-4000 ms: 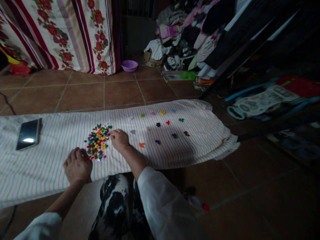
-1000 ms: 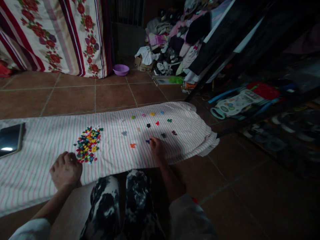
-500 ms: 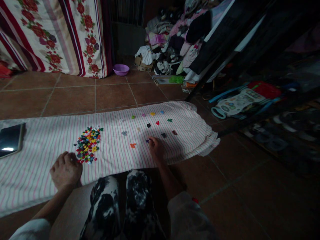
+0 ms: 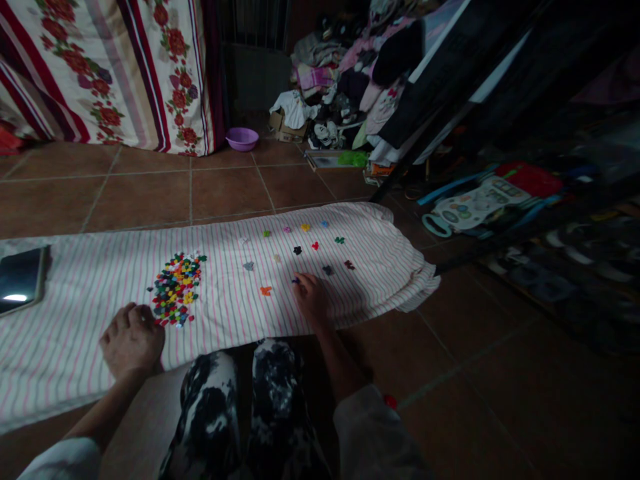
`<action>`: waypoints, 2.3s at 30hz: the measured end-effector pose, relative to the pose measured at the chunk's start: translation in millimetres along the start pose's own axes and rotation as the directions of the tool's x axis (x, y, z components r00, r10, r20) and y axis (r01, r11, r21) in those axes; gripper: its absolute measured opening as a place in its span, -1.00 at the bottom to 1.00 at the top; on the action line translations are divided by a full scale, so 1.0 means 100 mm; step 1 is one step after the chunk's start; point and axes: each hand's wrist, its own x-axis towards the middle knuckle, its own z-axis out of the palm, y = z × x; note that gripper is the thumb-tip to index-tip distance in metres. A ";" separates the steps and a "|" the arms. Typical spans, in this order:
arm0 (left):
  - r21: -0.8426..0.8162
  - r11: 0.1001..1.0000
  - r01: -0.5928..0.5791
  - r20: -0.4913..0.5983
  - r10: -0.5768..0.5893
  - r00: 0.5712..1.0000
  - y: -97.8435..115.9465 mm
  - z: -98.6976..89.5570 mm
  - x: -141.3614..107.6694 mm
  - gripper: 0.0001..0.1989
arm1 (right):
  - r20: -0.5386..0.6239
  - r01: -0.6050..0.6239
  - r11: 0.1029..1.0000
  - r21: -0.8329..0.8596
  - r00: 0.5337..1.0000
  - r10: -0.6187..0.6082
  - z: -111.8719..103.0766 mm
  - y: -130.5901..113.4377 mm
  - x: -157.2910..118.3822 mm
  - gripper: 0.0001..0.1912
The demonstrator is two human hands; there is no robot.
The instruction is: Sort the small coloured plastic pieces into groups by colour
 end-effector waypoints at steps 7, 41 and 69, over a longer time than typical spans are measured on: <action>-0.003 1.000 -0.006 -0.007 0.006 1.000 -0.01 0.00 0.00 -0.59 | 0.078 0.035 0.998 0.053 0.996 -0.039 -0.05 0.09 -0.01 -0.61; 0.004 1.000 0.007 0.038 -0.007 0.999 0.02 -0.05 -0.01 -0.64 | 0.038 0.042 0.997 0.062 0.998 -0.045 0.11 0.22 0.00 -0.65; 0.002 1.000 -0.005 0.048 0.005 0.999 0.05 -0.08 0.00 -0.64 | -0.047 0.026 0.999 -0.034 0.999 -0.027 0.10 0.06 -0.01 -0.75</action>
